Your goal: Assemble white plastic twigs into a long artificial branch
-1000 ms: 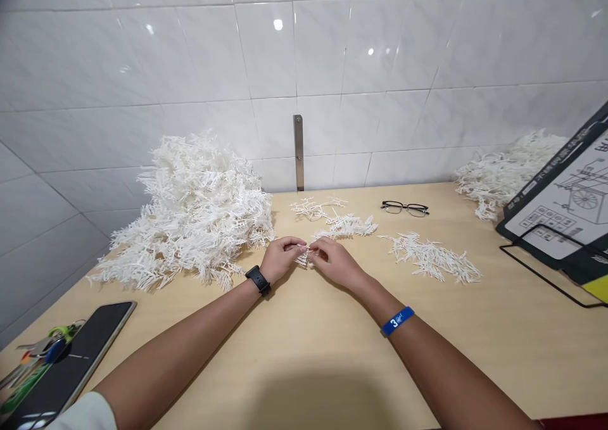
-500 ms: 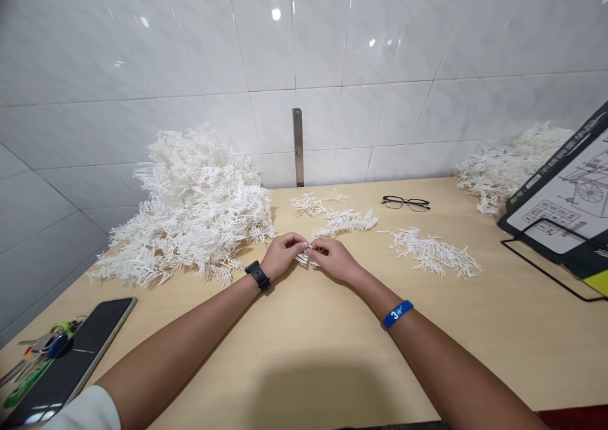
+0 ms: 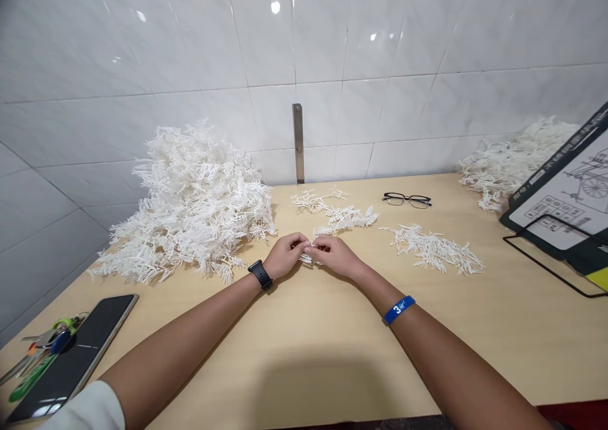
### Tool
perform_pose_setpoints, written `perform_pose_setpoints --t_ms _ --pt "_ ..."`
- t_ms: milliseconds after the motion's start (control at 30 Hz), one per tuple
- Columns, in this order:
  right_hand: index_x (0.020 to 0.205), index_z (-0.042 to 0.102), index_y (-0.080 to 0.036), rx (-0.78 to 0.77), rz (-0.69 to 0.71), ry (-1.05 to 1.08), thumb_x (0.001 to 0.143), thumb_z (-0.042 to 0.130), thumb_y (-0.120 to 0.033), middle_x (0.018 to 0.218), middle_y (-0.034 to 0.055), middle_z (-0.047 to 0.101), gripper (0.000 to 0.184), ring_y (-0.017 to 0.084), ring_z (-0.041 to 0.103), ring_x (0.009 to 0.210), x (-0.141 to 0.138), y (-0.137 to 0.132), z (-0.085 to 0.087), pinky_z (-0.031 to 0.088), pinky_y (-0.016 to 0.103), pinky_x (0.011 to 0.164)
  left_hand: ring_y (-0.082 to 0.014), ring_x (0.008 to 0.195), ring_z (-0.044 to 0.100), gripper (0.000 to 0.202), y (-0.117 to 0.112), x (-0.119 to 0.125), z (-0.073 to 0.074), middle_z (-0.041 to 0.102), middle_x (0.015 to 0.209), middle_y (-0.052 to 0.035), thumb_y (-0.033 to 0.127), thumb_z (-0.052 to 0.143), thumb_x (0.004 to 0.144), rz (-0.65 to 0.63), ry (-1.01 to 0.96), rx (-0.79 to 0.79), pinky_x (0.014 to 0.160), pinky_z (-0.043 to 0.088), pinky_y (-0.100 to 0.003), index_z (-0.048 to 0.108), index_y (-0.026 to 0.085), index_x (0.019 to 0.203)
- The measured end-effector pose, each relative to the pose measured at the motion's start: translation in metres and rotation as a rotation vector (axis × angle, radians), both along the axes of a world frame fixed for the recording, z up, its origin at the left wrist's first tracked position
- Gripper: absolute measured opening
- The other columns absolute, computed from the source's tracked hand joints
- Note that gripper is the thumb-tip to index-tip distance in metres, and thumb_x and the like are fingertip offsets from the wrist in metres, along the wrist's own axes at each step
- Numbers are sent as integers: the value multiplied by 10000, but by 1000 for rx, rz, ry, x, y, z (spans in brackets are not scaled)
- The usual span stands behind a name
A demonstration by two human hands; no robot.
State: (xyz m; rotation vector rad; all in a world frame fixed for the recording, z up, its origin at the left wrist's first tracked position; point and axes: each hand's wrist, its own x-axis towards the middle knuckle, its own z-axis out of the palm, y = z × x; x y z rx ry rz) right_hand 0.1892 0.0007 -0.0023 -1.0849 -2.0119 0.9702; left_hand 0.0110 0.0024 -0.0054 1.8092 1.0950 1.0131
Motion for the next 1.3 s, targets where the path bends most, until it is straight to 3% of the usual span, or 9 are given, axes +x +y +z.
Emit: perform_pose_setpoints --t_ms 133,367,633,900,1067,1300 --pt "689 654 -164 6 67 -14 867 579 -415 766 33 537 317 172 527 751 0 0 -1 402 294 685 -127 698 497 235 -1 -1 -1 571 727 0 321 450 898 -62 66 17 666 383 -242 545 158 757" --pt "710 650 -170 69 126 -46 885 558 -346 781 34 570 265 171 537 763 1 -1 2 405 292 704 -125 670 421 334 -2 -2 2 487 693 11 404 363 930 -159 110 -16 648 346 -251 439 176 699" --pt "786 678 -164 78 163 -63 852 509 -202 812 35 599 186 168 551 788 3 0 3 418 276 712 -108 623 367 443 -2 -2 5 418 628 21 515 436 886 -230 12 -96 615 310 -251 455 156 627" --pt "793 692 -159 6 189 -33 876 500 -267 854 60 634 235 201 595 832 3 -3 9 459 317 753 -101 592 394 494 -3 -7 13 467 601 3 585 552 803 -310 -73 -194 605 325 -259 495 150 576" --pt "855 697 -159 -75 210 55 909 507 -383 920 77 679 298 223 610 887 5 -2 9 476 360 800 -93 561 334 496 -4 -6 17 359 536 33 593 569 781 -218 -99 -217 557 289 -250 468 160 561" --pt "760 647 -163 -110 170 61 890 514 -434 829 65 632 329 203 583 804 6 0 8 444 358 762 -86 552 285 471 -4 -5 15 311 534 49 529 561 795 -142 -88 -189 549 243 -248 389 172 541"
